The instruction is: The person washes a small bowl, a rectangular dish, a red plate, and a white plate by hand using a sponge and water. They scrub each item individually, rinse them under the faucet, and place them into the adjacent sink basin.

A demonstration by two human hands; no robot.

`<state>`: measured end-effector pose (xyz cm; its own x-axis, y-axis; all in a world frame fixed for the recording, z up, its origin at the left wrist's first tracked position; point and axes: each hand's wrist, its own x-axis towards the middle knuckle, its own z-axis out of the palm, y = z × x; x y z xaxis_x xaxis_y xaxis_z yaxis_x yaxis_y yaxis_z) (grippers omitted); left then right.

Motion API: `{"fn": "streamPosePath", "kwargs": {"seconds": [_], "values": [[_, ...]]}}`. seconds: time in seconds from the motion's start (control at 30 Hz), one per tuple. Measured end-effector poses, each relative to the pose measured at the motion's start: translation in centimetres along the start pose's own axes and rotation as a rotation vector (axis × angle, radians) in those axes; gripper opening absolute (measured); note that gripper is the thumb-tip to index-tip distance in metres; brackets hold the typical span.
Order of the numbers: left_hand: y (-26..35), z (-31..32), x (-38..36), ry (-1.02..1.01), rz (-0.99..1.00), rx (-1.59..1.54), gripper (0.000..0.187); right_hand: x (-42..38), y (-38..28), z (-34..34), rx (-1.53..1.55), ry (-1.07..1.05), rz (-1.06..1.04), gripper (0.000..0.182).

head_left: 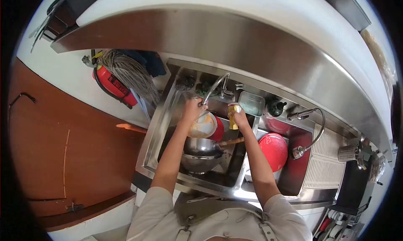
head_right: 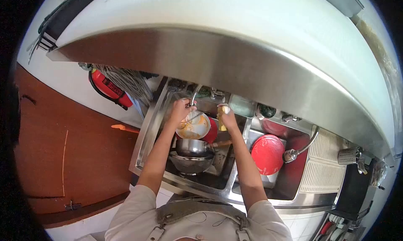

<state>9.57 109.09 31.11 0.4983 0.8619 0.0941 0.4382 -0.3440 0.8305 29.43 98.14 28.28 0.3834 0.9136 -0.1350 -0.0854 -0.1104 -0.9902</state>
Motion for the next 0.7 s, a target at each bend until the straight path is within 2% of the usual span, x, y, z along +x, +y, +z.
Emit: {"fn": "streamPosePath", "kwargs": {"seconds": [0.03,0.07,0.4,0.7], "values": [[0.2,-0.1,-0.1,-0.009,-0.001,0.004,0.02,-1.3,-0.5,0.0,0.105,0.023,0.128,0.025],[0.4,-0.2,-0.2,-0.016,-0.007,0.052,0.025,-2.2,0.0,-0.5,0.11,0.038,0.05,0.03],[1.4,-0.9,-1.4,-0.052,-0.016,0.092,0.023,-10.2,-1.5,-4.1,0.306,0.154,0.212,0.035],[1.1,-1.2,-1.0,-0.014,0.047,0.186,0.024,-14.1,-2.3,-4.6,0.337,0.171,0.24,0.036]]}}
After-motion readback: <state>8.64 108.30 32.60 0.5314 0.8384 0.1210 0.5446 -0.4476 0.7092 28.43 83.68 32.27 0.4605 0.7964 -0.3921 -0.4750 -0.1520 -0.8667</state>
